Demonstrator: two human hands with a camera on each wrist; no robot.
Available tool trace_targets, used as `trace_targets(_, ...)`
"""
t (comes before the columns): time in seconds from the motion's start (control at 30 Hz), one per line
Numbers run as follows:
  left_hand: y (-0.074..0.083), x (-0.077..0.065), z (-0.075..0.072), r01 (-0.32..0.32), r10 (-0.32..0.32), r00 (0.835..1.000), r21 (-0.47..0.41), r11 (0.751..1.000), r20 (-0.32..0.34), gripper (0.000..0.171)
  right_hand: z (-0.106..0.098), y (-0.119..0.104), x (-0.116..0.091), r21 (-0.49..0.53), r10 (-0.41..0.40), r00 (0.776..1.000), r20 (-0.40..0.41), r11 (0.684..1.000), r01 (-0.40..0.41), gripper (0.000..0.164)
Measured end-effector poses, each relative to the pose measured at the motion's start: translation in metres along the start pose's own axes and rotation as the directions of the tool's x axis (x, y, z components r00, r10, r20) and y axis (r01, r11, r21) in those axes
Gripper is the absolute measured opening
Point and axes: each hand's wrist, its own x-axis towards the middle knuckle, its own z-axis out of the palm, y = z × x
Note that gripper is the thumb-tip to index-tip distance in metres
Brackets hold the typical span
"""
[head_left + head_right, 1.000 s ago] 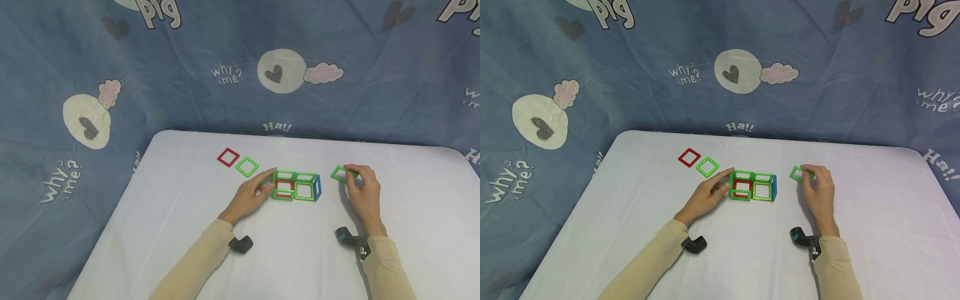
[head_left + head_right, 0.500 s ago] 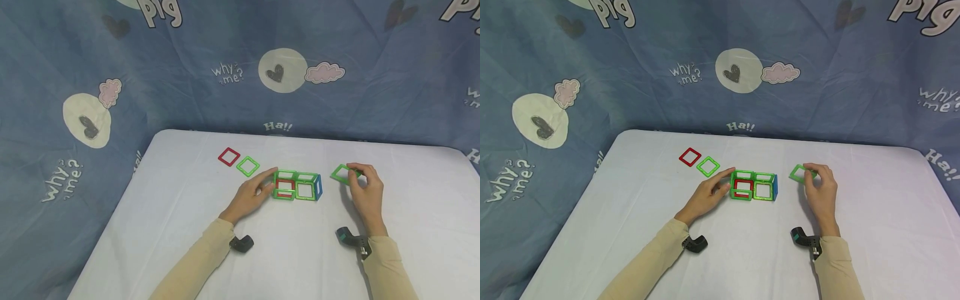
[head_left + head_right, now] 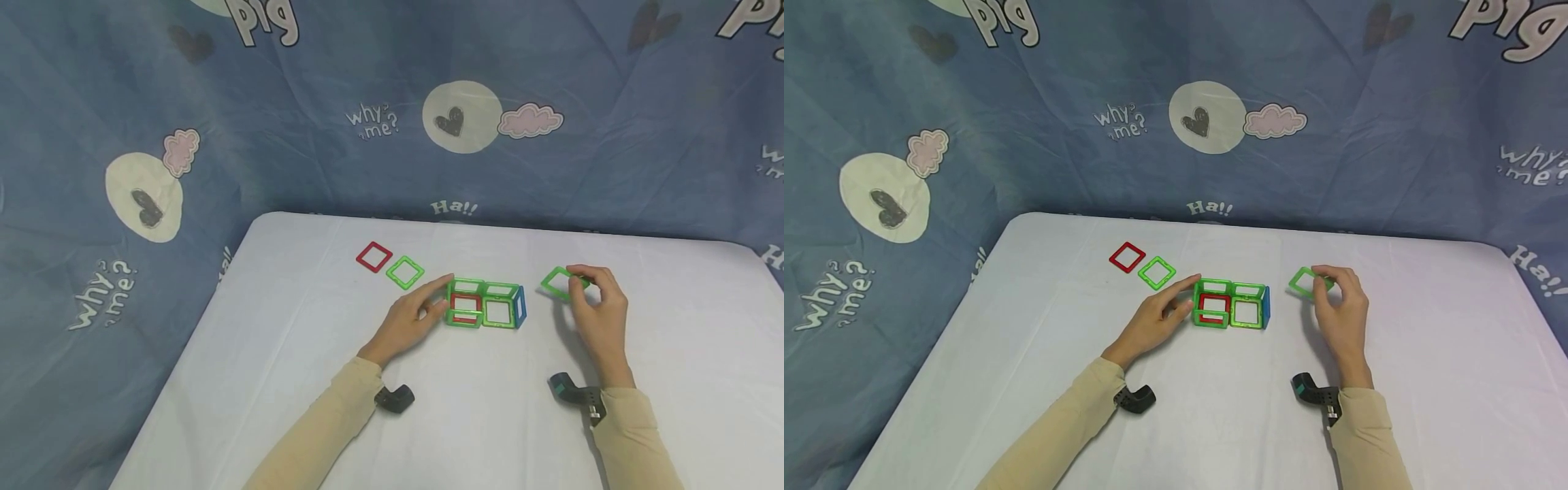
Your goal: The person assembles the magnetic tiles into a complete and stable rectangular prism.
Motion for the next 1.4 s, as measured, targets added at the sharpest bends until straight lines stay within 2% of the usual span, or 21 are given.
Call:
trace_targets(0.7,0.001,0.001,0.0,-0.002,0.002,1.0,-0.003,1.0,-0.009,0.046,-0.006,-0.021,0.009,0.026,-0.083,0.996,-0.023,0.996,0.084,0.018)
trace_targets(0.97,0.0,0.001,0.0,0.003,-0.003,1.0,0.002,1.0,-0.004,0.047,-0.007,-0.028,0.011,0.022,-0.086,0.996,-0.015,0.996,0.086,0.017)
trace_targets(1.2,0.0,0.0,0.0,0.001,-0.001,1.0,0.003,1.0,-0.007,0.047,-0.007,0.008,0.013,0.018,-0.085,0.996,-0.006,0.996,0.085,0.019)
trace_targets(1.4,0.0,0.0,0.001,-0.011,0.011,1.0,0.002,1.0,-0.013,0.047,-0.008,0.002,0.014,0.04,-0.096,0.995,0.012,0.995,0.096,0.02)
